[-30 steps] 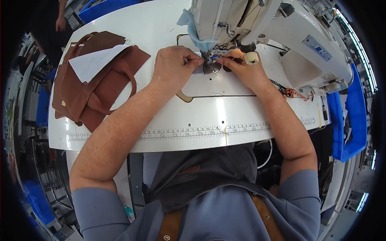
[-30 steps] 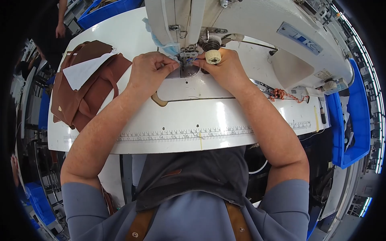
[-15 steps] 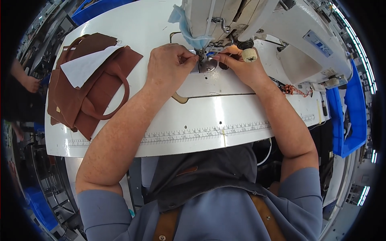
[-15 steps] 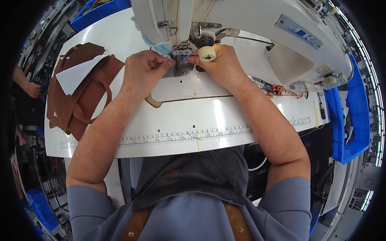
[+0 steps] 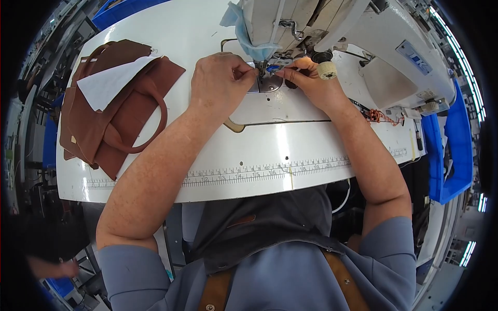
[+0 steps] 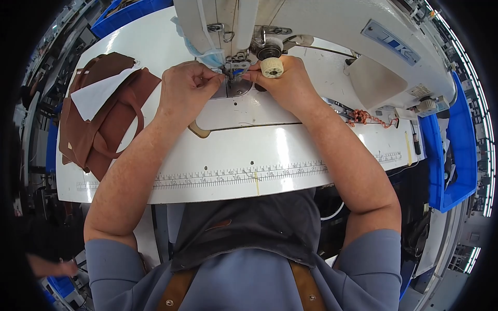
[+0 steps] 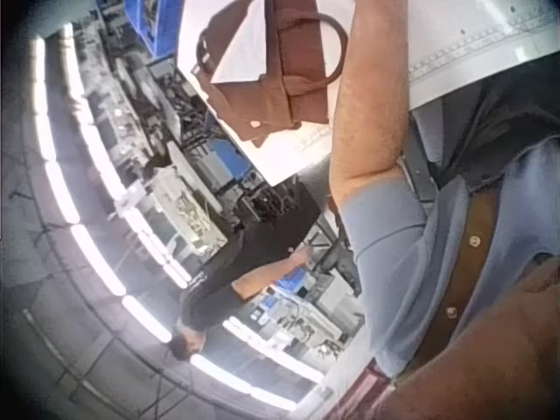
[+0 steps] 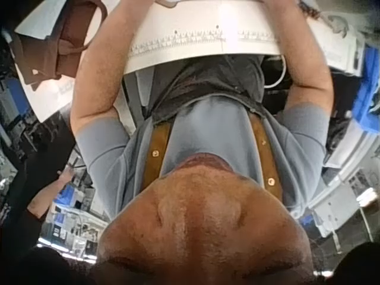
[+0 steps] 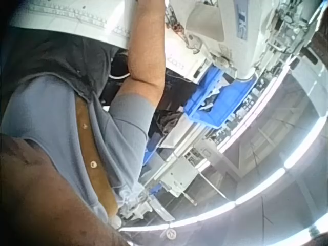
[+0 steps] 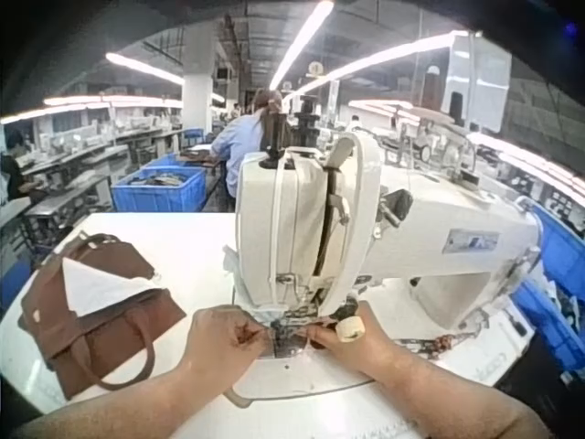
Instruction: Sewing and assembling various parts of leather bags using an industrial sewing machine.
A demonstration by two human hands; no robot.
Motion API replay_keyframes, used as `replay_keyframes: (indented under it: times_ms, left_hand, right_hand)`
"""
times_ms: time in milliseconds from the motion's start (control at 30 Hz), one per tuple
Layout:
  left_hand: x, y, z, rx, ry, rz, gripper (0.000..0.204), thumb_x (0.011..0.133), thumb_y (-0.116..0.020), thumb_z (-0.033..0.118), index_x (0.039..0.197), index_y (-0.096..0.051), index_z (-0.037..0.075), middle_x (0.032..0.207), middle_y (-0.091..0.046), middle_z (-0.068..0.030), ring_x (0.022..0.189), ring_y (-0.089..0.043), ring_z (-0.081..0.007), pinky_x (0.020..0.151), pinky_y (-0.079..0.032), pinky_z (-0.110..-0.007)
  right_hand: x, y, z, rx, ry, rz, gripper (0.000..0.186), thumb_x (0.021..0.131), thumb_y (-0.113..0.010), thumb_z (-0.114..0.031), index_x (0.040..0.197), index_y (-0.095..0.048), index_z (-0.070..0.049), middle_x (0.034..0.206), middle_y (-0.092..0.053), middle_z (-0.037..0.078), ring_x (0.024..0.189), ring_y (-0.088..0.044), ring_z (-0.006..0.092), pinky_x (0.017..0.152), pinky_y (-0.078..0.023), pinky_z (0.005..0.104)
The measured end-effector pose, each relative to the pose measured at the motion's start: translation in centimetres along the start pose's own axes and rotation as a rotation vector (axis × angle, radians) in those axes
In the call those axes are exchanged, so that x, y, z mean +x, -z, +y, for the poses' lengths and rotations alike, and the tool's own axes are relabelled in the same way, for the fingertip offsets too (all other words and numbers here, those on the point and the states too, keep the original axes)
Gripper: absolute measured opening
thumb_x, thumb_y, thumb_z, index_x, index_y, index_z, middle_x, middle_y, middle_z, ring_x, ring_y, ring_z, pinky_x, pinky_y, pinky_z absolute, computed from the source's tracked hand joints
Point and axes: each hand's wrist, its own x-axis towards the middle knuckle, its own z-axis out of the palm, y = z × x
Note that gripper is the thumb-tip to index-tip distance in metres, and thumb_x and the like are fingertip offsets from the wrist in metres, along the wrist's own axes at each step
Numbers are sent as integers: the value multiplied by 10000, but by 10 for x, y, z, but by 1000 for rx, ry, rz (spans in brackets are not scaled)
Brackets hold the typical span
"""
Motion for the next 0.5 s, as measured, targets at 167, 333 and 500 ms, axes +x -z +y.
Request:
replay_keyframes:
  times_ms: [167, 333, 500]
  left_hand:
    - [-1, 0, 2, 20, -25, 19, 131, 793, -761, 157, 790, -755, 27, 775, -713, -98, 693, -691, -242, 662, -549, -360]
    - [-4, -3, 8, 172, -129, 76, 102, 791, -750, 158, 773, -755, 58, 763, -704, -68, 692, -686, -258, 655, -544, -383]
    - [-6, -5, 8, 251, -221, 121, 106, 791, -751, 168, 767, -757, 65, 759, -701, -59, 667, -684, -242, 628, -532, -370]
  right_hand:
    - [3, -3, 6, 67, 23, -10, 198, 854, -819, -183, 944, -783, -10, 822, -763, 77, 710, -672, 120, 686, -549, 282]
    - [6, -2, 13, 56, 20, -26, 203, 863, -809, -190, 954, -783, -11, 827, -766, 77, 716, -677, 119, 692, -552, 275]
    - [7, -2, 9, 39, 31, -49, 192, 875, -793, -180, 967, -782, -12, 836, -770, 75, 725, -682, 114, 699, -553, 270]
